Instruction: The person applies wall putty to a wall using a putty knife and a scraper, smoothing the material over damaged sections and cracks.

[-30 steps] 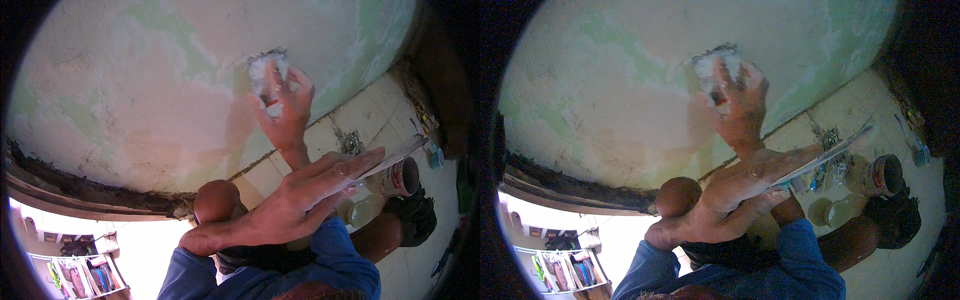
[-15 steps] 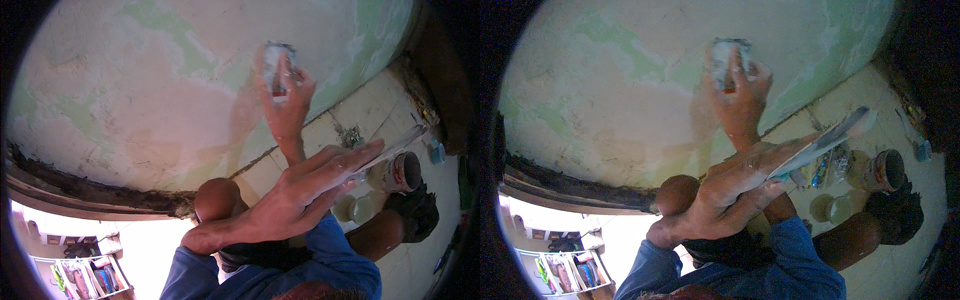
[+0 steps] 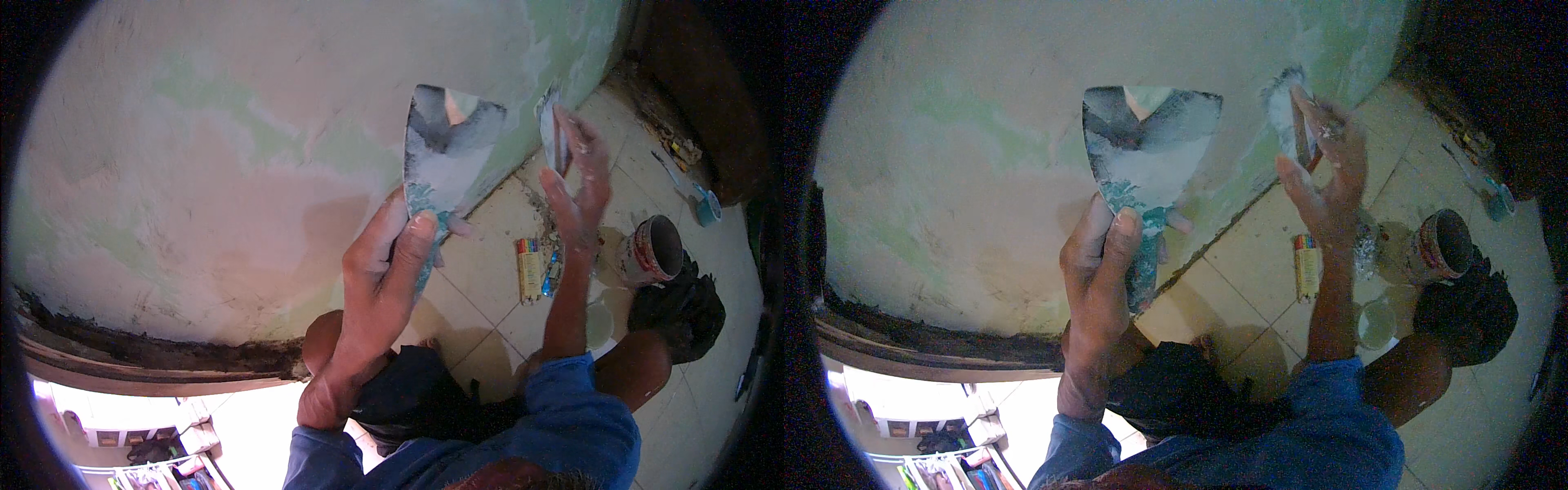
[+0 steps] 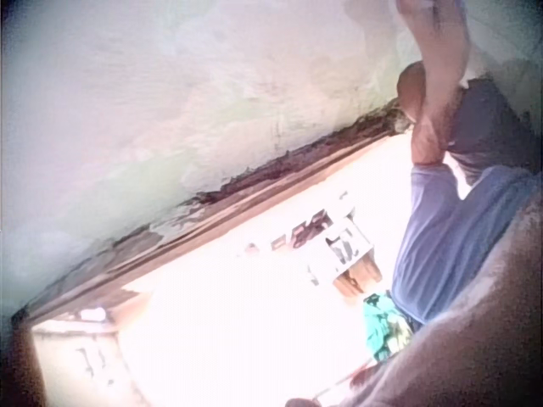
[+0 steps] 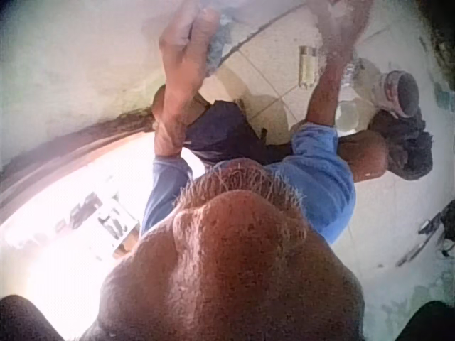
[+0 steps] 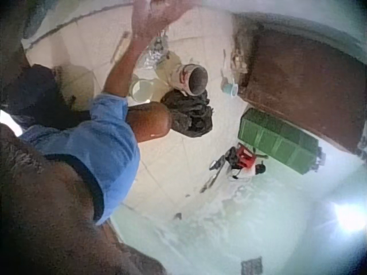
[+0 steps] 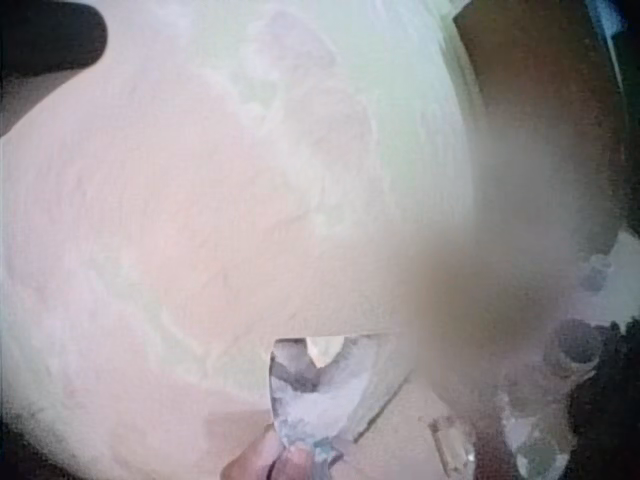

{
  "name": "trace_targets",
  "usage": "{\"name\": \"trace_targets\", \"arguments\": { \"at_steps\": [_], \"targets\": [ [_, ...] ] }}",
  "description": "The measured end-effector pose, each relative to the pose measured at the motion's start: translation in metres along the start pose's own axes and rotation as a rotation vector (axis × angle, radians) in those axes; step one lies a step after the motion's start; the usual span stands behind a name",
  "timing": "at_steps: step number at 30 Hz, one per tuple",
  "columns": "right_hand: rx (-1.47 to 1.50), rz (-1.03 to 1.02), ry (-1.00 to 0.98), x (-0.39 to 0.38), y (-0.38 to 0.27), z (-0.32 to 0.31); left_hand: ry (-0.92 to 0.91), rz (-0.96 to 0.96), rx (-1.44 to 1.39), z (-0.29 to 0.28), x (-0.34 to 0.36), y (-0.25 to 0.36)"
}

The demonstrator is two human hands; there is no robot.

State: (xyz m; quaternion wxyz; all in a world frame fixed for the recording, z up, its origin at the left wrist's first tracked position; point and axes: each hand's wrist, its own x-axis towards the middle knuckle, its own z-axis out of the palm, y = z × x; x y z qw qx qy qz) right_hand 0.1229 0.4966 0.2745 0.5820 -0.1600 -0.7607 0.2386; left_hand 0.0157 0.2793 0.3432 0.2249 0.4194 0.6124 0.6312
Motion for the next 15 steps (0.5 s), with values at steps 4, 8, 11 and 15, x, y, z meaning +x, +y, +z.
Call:
{"name": "trace_targets", "arguments": {
  "at_steps": [4,8,11,15],
  "targets": [
    [-0.031,-0.394,-0.162,0.031,-0.039,-0.025,0.026,0.038,0.042,-0.001,0.009,-0.018],
    [-0.260,-0.525,-0.322,0.043,-0.061,-0.026,-0.002,0.058,0.089,0.000,0.010,-0.024],
    [-0.459,-0.530,-0.361,0.040,-0.057,-0.020,0.076,0.167,0.274,-0.006,0.010,-0.021],
    [-0.410,-0.315,-0.304,0.016,0.008,-0.009,0.032,0.236,0.302,-0.004,-0.002,-0.010]
  ]
}}
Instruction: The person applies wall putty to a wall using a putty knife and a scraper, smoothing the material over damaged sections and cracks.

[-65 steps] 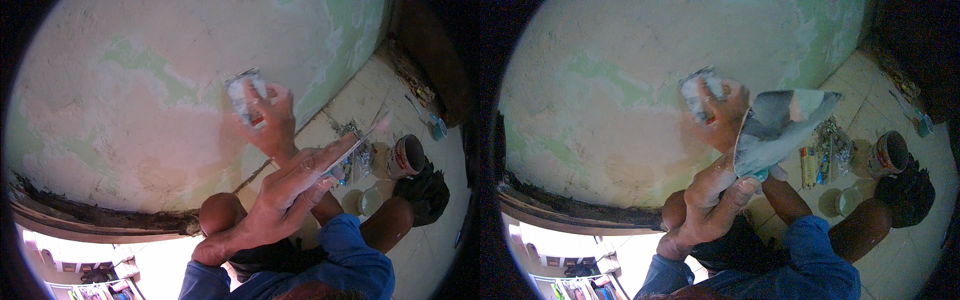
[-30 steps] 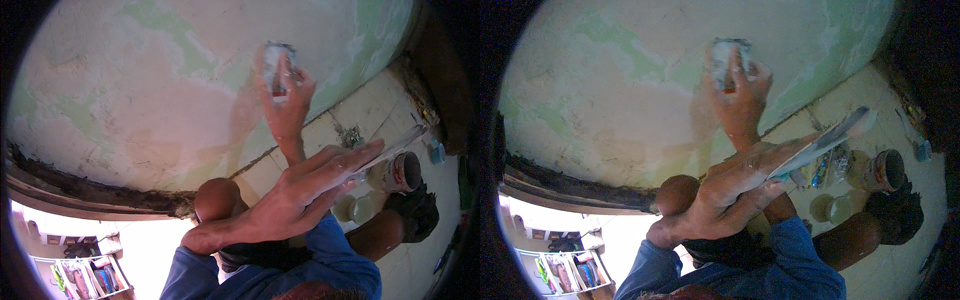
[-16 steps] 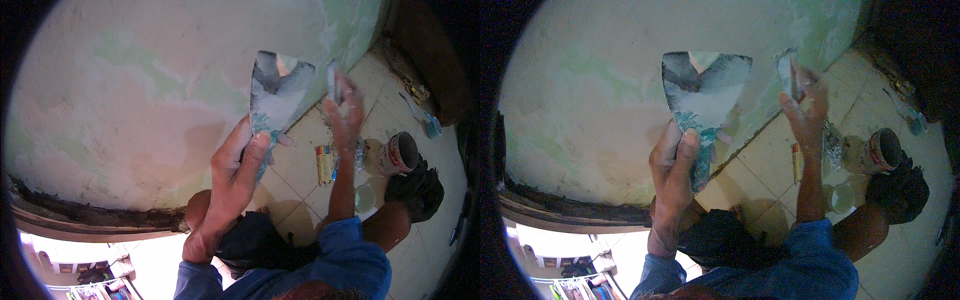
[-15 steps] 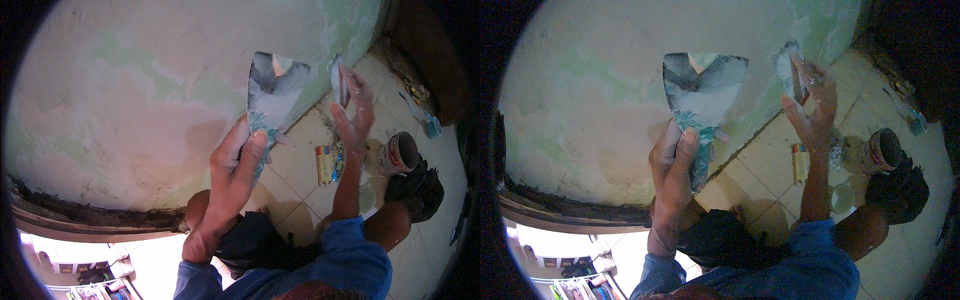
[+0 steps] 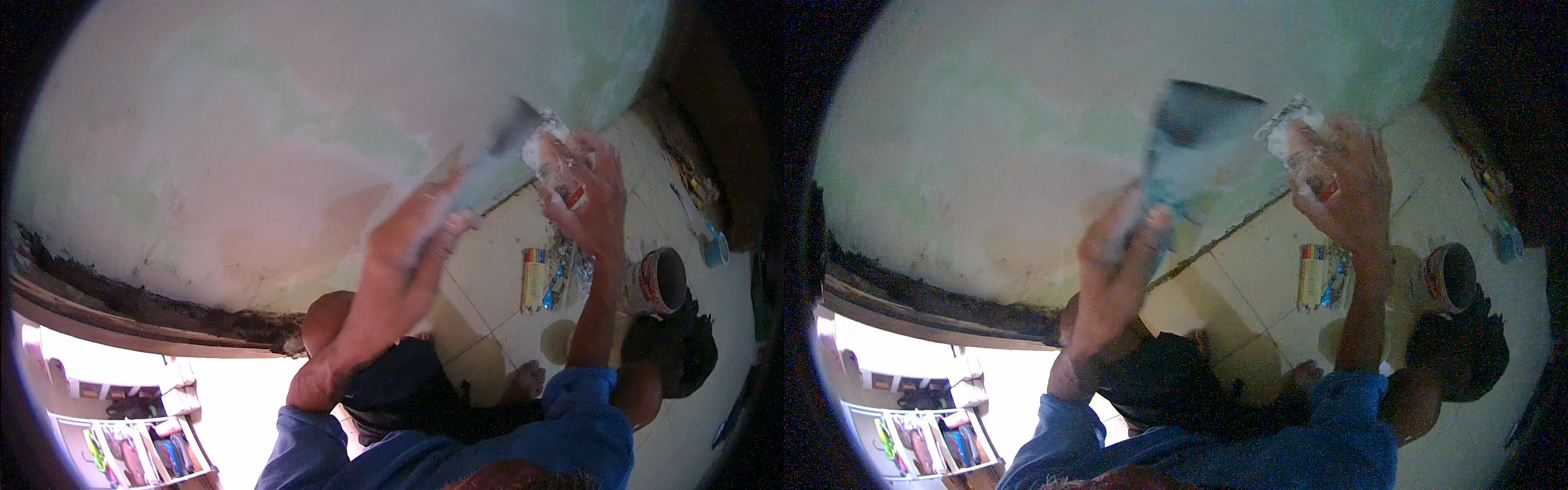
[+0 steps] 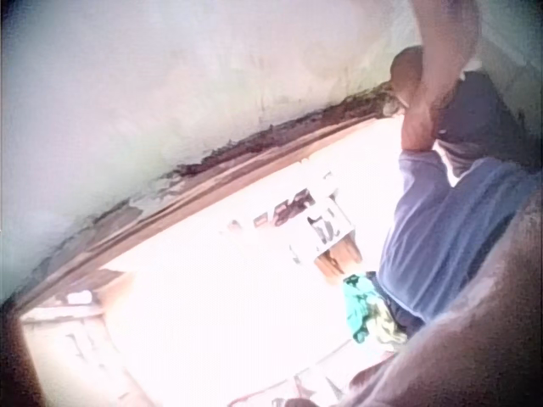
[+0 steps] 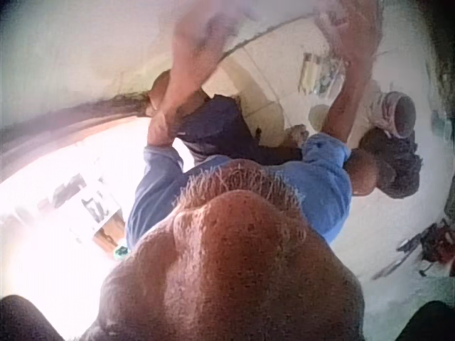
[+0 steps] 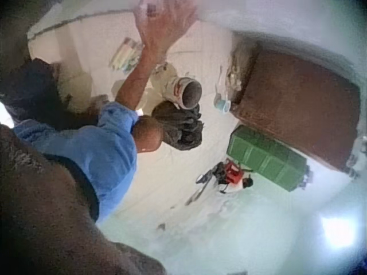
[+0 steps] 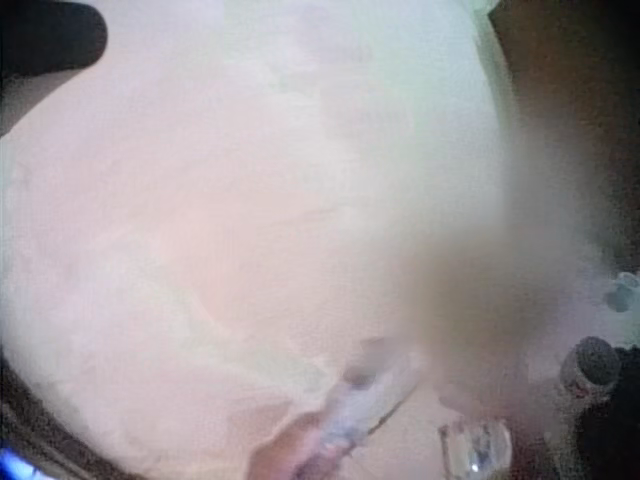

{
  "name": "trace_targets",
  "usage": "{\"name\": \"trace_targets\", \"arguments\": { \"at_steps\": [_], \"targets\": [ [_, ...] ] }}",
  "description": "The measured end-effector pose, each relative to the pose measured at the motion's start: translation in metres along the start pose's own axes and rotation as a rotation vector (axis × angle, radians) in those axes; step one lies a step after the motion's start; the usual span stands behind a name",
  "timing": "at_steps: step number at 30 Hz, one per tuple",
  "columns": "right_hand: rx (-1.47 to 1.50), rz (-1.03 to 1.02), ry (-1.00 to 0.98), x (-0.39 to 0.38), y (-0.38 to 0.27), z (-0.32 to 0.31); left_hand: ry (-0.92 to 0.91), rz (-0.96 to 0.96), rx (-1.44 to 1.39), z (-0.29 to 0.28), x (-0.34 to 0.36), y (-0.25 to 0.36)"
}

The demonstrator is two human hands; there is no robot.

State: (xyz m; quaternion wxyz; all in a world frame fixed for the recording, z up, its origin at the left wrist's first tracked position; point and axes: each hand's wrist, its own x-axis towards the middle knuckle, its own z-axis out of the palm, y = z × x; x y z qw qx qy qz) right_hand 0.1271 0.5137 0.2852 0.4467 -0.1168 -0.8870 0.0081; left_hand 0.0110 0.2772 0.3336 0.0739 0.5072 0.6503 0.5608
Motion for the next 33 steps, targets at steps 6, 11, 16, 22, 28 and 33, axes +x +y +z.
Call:
{"name": "trace_targets", "arguments": {
  "at_steps": [6,11,16,22,28,33],
  "targets": [
    [0.329,0.058,0.092,-0.015,-0.072,0.099,-0.279,0.319,-0.176,0.035,-0.012,0.000],
    [0.310,0.041,0.283,0.034,-0.125,0.103,-0.321,0.327,-0.231,0.043,-0.009,-0.003],
    [0.271,0.029,0.313,0.049,-0.129,0.120,-0.332,0.257,-0.202,0.024,-0.008,-0.002],
    [0.289,0.080,0.147,0.006,-0.106,0.157,-0.287,0.308,-0.203,0.022,-0.003,-0.002],
    [0.279,0.253,0.200,-0.008,-0.107,0.131,-0.331,0.285,-0.209,0.018,-0.004,-0.001],
    [0.364,0.362,0.334,0.040,-0.132,0.123,-0.343,0.333,-0.287,0.028,-0.001,-0.003]
  ]
}}
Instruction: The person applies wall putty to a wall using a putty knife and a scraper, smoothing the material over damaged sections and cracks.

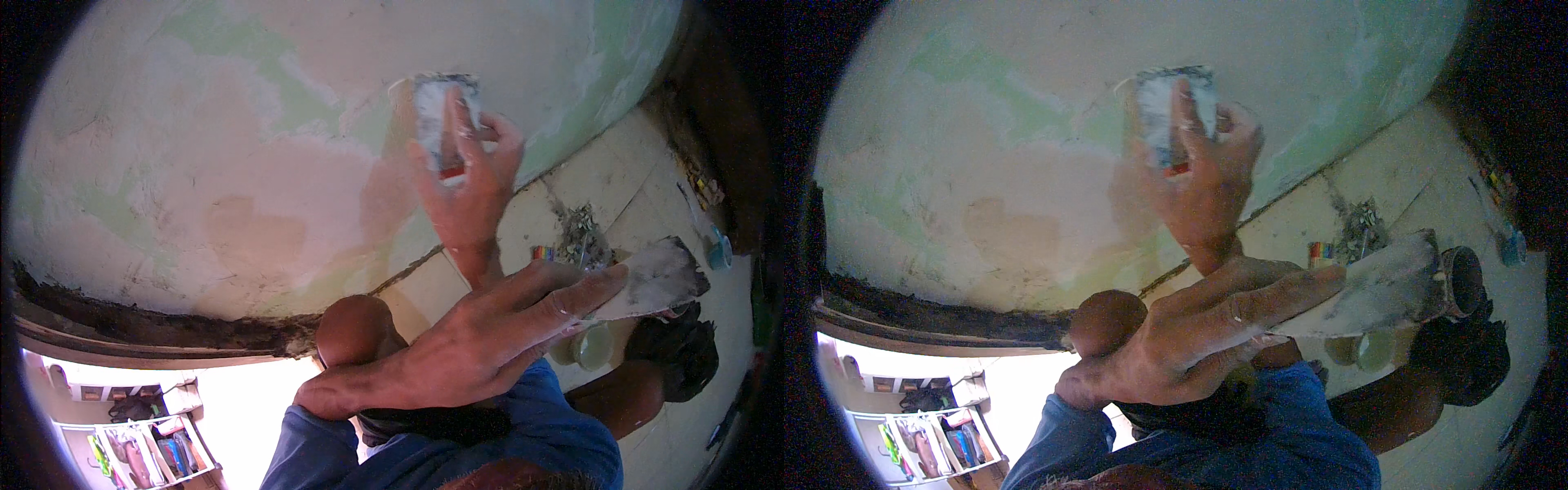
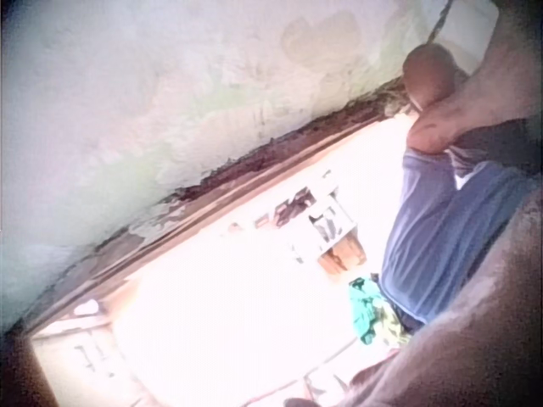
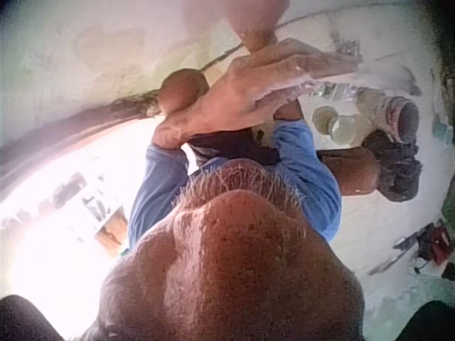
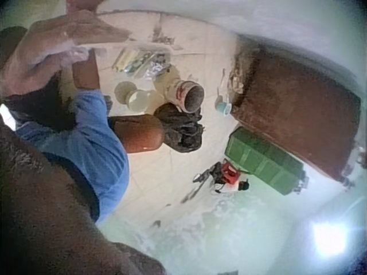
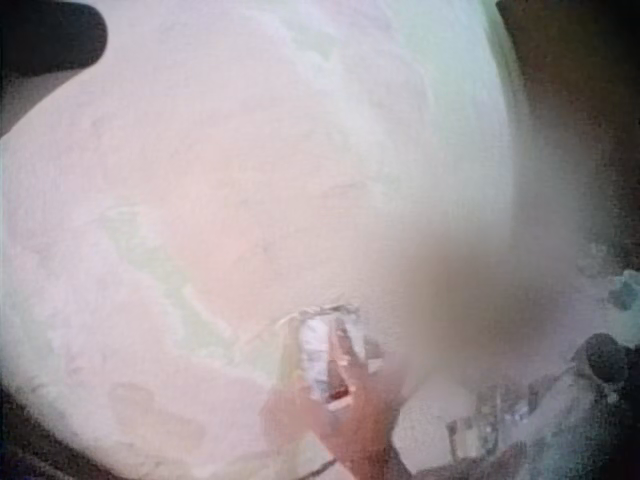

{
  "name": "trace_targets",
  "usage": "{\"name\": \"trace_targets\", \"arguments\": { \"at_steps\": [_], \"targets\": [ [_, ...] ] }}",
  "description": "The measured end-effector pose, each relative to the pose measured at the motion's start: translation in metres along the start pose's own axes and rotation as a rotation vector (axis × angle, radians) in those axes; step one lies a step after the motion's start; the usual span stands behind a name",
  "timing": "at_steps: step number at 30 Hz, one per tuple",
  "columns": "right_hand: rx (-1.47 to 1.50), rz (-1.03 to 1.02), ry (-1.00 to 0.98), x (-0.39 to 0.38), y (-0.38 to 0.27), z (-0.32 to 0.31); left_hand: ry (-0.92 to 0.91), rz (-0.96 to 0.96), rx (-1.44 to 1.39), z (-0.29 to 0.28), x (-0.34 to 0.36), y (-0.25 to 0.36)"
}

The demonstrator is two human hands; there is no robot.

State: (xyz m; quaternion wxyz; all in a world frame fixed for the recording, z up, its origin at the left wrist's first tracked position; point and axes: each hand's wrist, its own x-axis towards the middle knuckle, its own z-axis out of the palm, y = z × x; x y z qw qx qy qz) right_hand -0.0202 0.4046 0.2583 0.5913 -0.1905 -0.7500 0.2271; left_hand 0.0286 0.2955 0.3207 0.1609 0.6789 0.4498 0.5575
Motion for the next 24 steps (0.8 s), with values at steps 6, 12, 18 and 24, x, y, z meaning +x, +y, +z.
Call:
{"name": "trace_targets", "arguments": {
  "at_steps": [6,12,18,24],
  "targets": [
    [-0.016,-0.065,-0.148,-0.040,-0.005,0.007,0.022,-0.003,0.014,-0.001,-0.004,0.001],
    [-0.056,-0.057,-0.093,-0.019,0.007,-0.011,-0.014,-0.027,-0.008,-0.006,-0.003,0.005],
    [-0.038,-0.122,-0.051,-0.005,-0.010,0.002,-0.027,-0.042,-0.003,-0.005,-0.003,0.005],
    [-0.108,-0.045,-0.201,-0.044,0.026,-0.013,0.023,-0.037,0.021,-0.004,-0.005,0.007]
  ]
}}
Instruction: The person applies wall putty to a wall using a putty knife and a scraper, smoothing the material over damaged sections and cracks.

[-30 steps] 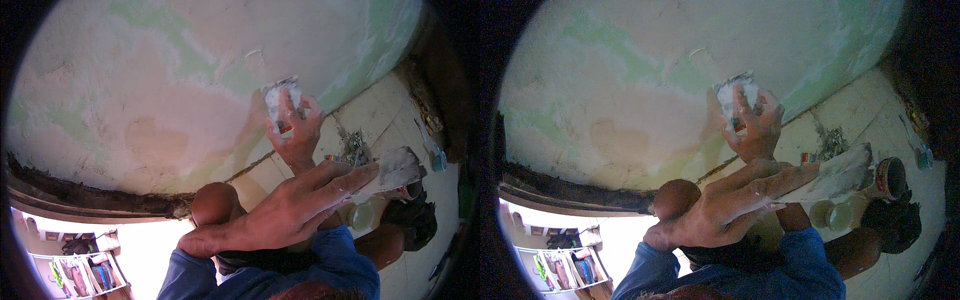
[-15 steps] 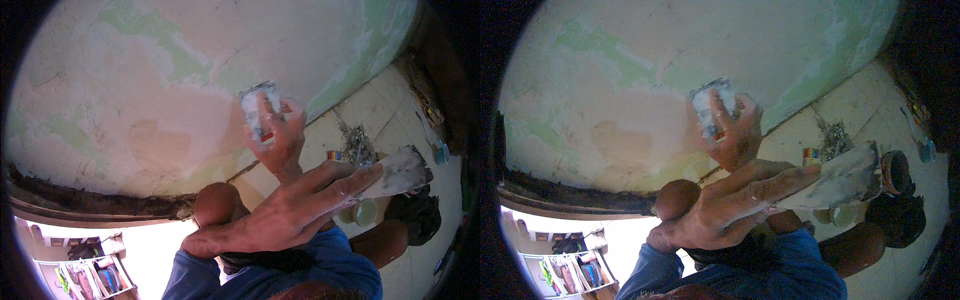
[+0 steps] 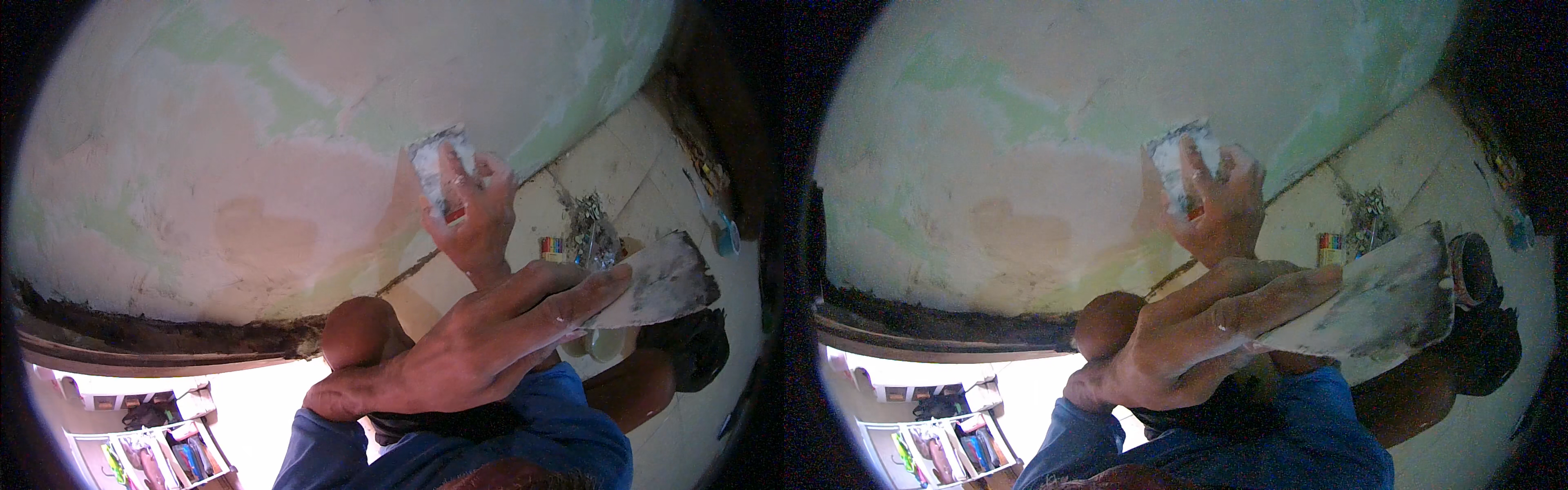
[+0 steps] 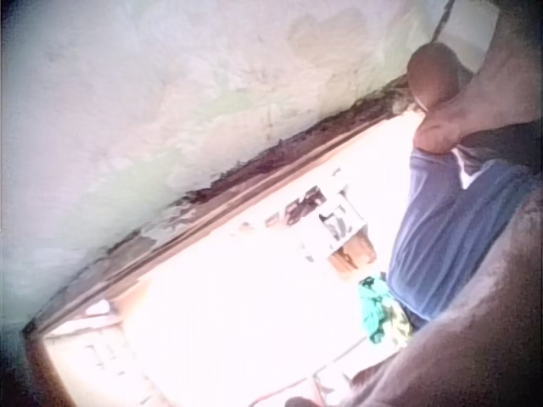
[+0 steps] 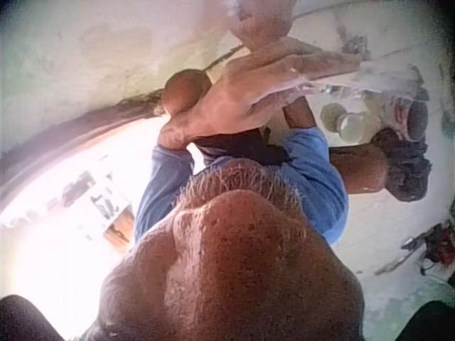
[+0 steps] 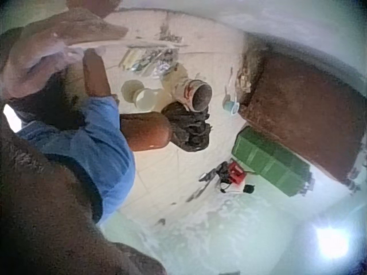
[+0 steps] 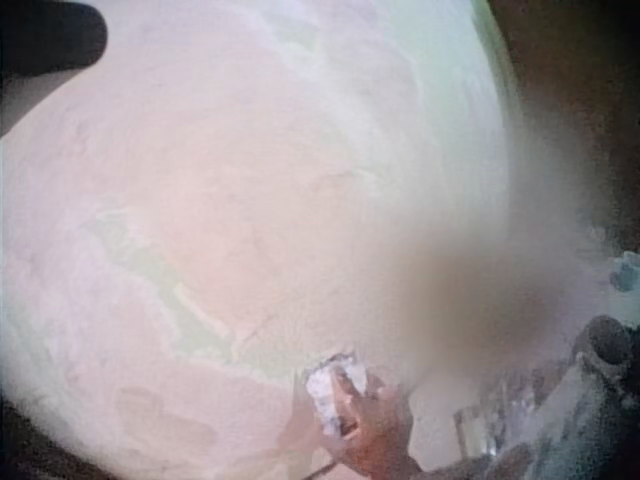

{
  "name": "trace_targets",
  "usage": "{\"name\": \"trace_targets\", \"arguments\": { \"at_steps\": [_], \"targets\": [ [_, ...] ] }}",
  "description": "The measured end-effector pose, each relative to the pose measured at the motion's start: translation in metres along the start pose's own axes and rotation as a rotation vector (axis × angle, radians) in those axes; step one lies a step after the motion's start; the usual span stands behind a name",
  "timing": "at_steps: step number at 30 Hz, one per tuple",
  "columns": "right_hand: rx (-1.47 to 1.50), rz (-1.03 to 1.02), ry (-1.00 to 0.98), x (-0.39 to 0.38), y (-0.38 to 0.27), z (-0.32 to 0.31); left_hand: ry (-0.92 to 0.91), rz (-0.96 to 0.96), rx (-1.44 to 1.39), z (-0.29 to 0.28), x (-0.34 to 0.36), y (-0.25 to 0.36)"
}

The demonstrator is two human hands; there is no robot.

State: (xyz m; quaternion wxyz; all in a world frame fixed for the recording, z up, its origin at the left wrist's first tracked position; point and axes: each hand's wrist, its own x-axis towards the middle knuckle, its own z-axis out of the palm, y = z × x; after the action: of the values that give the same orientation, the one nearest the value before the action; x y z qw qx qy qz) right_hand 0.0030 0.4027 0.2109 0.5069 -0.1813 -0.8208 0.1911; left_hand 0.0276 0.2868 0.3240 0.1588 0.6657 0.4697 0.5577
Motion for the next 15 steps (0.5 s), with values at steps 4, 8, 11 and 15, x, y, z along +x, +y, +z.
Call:
{"name": "trace_targets", "arguments": {
  "at_steps": [4,8,11,15],
  "targets": [
    [0.017,-0.062,0.139,0.031,-0.006,-0.005,0.005,0.010,-0.008,0.006,0.002,-0.003],
    [0.026,-0.041,0.099,0.021,-0.012,0.007,-0.026,-0.037,0.003,0.006,0.005,0.001],
    [0.017,0.011,-0.024,-0.004,-0.001,-0.001,-0.037,-0.038,0.023,0.005,0.003,-0.001],
    [0.124,0.211,0.072,0.013,-0.009,-0.017,-0.076,-0.044,0.017,0.008,0.002,-0.001]
  ]
}}
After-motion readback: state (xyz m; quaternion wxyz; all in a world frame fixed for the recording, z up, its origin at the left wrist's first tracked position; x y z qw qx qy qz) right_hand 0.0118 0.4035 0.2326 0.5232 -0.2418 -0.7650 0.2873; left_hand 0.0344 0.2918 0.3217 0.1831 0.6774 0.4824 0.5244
